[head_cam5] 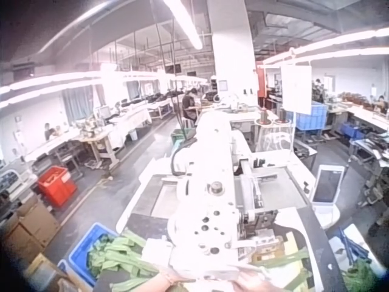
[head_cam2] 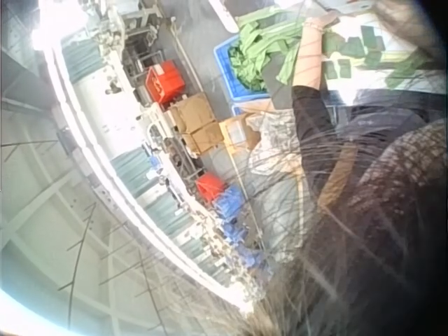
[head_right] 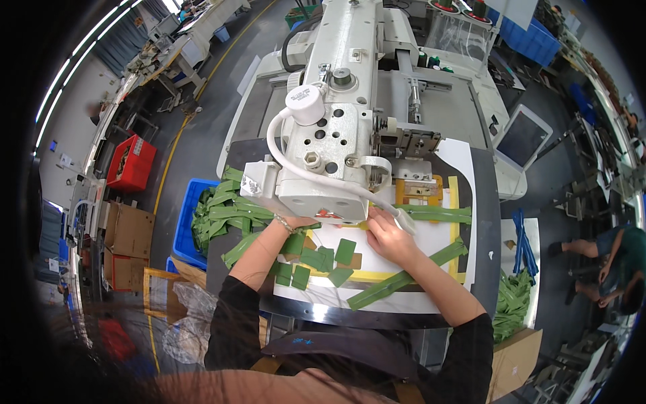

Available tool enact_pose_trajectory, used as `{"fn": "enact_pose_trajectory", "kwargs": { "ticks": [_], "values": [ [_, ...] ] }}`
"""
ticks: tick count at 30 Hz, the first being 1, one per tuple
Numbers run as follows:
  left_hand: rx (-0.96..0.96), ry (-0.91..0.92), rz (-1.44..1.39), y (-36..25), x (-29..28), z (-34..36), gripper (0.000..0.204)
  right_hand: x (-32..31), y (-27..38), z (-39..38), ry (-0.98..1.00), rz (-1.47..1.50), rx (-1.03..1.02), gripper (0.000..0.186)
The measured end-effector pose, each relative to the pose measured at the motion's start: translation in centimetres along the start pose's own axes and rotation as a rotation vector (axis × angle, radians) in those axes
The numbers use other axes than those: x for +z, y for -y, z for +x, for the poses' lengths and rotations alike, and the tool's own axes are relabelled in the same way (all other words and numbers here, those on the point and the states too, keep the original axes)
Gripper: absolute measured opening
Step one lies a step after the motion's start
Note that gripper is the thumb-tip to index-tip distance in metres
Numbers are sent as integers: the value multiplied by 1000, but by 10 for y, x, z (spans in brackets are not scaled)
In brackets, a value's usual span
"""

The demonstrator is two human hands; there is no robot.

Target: Using an industrial sewing machine to attach small green leather patches onto a white substrate.

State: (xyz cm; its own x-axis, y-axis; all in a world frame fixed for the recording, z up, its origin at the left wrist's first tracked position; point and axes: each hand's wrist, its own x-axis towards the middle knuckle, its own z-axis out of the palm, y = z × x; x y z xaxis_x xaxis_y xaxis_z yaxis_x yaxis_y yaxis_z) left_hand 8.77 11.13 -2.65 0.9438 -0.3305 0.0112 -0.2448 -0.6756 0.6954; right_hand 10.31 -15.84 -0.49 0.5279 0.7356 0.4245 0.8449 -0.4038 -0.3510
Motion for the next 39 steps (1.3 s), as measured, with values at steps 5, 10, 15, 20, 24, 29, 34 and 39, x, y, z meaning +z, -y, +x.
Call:
{"fn": "enact_pose_trajectory", "kwargs": {
  "ticks": [5, 10, 15, 20, 24, 29, 34, 39],
  "values": [
    [-157, 92, -150, 1, 4, -1, 59, 2, -2, -1, 5, 19, 18, 28],
    [-317, 173, -296, -1, 4, -6, 62, 3, -2, -1, 10, 16, 7, 29],
    [-194, -38, 10, -24, 15, -20, 43, 3, -3, -2, -11, -23, 22, 27],
    [-303, 199, 558, -41, 16, -30, 57, 1, -2, -9, -19, -44, -95, 28],
    [-76, -126, 657, -49, 23, -46, 72, -12, -2, -8, 13, -113, -256, 30],
    [-56, -191, 654, -48, 23, -51, 74, -15, -8, 8, -119, -112, -166, 33],
    [-150, -59, 652, -59, 20, -47, 74, -7, -23, 34, -184, -244, 171, 51],
    [-102, -133, 653, -54, 24, -52, 74, -2, -27, 41, -168, -259, 239, 62]
  ]
}}
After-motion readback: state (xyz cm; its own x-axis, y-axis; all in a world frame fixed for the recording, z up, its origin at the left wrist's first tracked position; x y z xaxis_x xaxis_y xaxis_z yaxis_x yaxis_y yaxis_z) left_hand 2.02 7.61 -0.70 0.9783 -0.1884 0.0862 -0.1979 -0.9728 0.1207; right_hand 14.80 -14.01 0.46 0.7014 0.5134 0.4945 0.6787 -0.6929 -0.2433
